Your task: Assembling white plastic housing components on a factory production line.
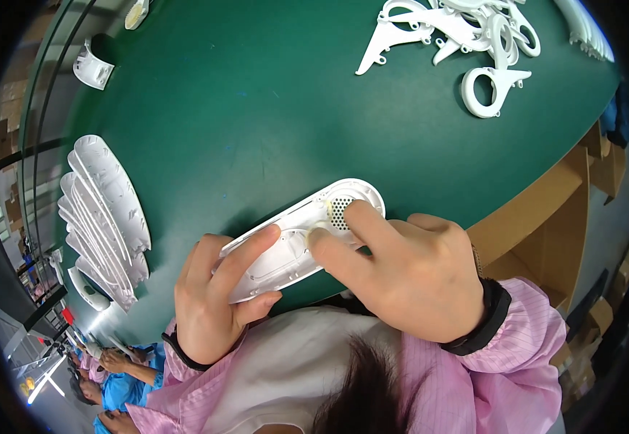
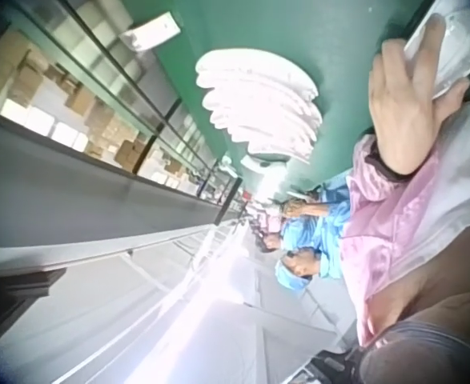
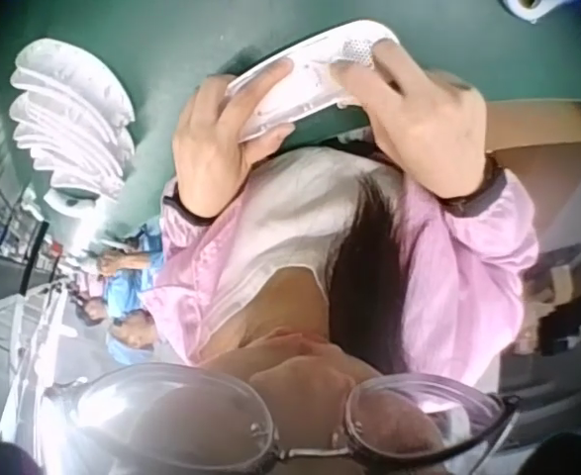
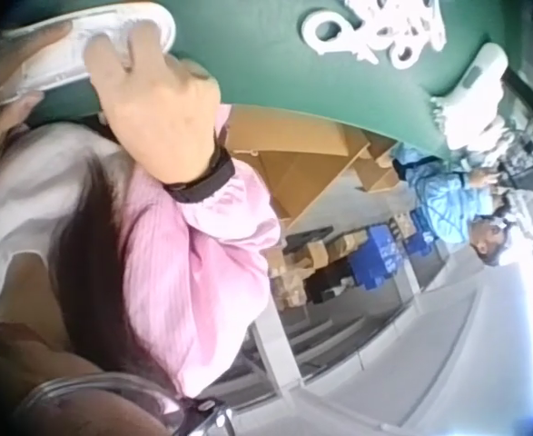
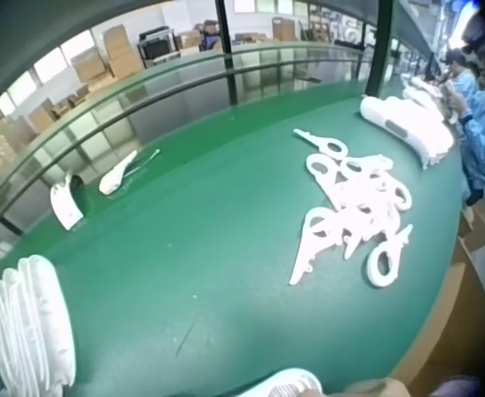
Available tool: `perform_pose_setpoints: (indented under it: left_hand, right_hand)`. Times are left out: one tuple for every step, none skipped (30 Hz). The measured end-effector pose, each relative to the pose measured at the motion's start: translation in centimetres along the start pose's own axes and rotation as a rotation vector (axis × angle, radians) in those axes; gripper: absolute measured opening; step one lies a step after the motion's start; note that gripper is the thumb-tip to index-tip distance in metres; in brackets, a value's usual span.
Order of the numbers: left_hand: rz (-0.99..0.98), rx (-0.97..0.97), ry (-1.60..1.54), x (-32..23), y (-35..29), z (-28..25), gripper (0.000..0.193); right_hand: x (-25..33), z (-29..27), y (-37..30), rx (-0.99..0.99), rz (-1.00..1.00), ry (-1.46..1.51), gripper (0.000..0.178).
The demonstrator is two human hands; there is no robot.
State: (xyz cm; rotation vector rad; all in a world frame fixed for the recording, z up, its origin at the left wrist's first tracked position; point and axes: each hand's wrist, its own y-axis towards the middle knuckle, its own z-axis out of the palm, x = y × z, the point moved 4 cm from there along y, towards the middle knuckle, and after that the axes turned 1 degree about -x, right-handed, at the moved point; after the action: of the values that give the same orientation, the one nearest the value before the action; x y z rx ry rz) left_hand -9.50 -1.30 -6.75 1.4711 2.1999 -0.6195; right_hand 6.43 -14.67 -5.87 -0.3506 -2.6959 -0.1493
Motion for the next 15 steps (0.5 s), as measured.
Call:
perform_pose_setpoints:
  left_hand:
    - [-0.003,0.008,-0.015,-0.3,0.2,-0.1,0.061]
    - [0.002,0.012,-0.03,-0.2,0.4,0.1,0.061]
    - [0.021,-0.003,-0.032,-0.4,0.5,0.0,0.061]
    - [0.002,0.029,-0.033,-0.6,0.3,-0.1,0.06]
    - [-0.025,0.041,-0.019,-0.6,0.1,-0.4,0.06]
    - [-0.048,0.062,-0.041,-0.4,-0.1,-0.5,0.059]
    - [-0.022,0.026,-0.045,-0.3,-0.2,-0.9,0.059]
    - [-0.037,-0.02,-0.09,0.3,-0.2,-0.9,0.062]
    - [-0.051,-0.064,-0.132,0.4,-0.1,-0.9,0.068]
    - [-0.029,-0.164,-0.152,0.1,0.0,-1.4,0.073]
    - [0.0,-0.251,-0.086,-0.2,-0.3,-1.5,0.085]
    - [-0.065,-0.27,-0.282,-0.5,-0.5,-1.4,0.09]
    - [-0.129,-0.283,-0.478,-0.7,-0.5,-1.1,0.095]
    - [0.081,-0.201,-0.429,-1.2,0.4,-0.8,0.103]
    - [0.154,-0.063,-0.498,-1.8,0.6,-0.7,0.102]
  right_hand:
    - [0.0,-0.4,-0.1,0.003,-0.04,-0.064,0.026]
    - [-0.1,-0.4,-0.1,0.001,-0.079,-0.135,0.02]
    - [-0.2,-0.5,-0.3,-0.01,-0.078,-0.156,0.02]
    - [0.0,-0.7,-0.6,-0.006,-0.07,-0.103,0.019]
    - [0.1,-0.7,-0.3,-0.015,-0.086,-0.049,0.019]
    - [0.2,-0.7,-0.2,-0.006,-0.083,-0.033,0.017]
    - [0.1,-0.7,-0.1,-0.017,-0.082,0.02,0.021]
    - [-0.2,-0.3,-0.2,-0.081,-0.051,0.06,0.026]
    - [-0.3,-0.8,0.1,-0.148,-0.023,0.103,0.031]
    - [-0.5,-2.0,0.4,-0.116,0.038,0.169,0.04]
    - [-0.9,-2.8,0.5,-0.173,0.068,0.226,0.043]
    - [-1.0,-3.7,0.8,-0.183,0.063,0.211,0.046]
    - [-1.0,-4.3,1.2,-0.192,0.057,0.199,0.05]
    - [-1.3,-4.2,1.0,-0.202,0.084,0.235,0.057]
    - [-1.3,-4.0,1.3,-0.138,0.095,0.288,0.067]
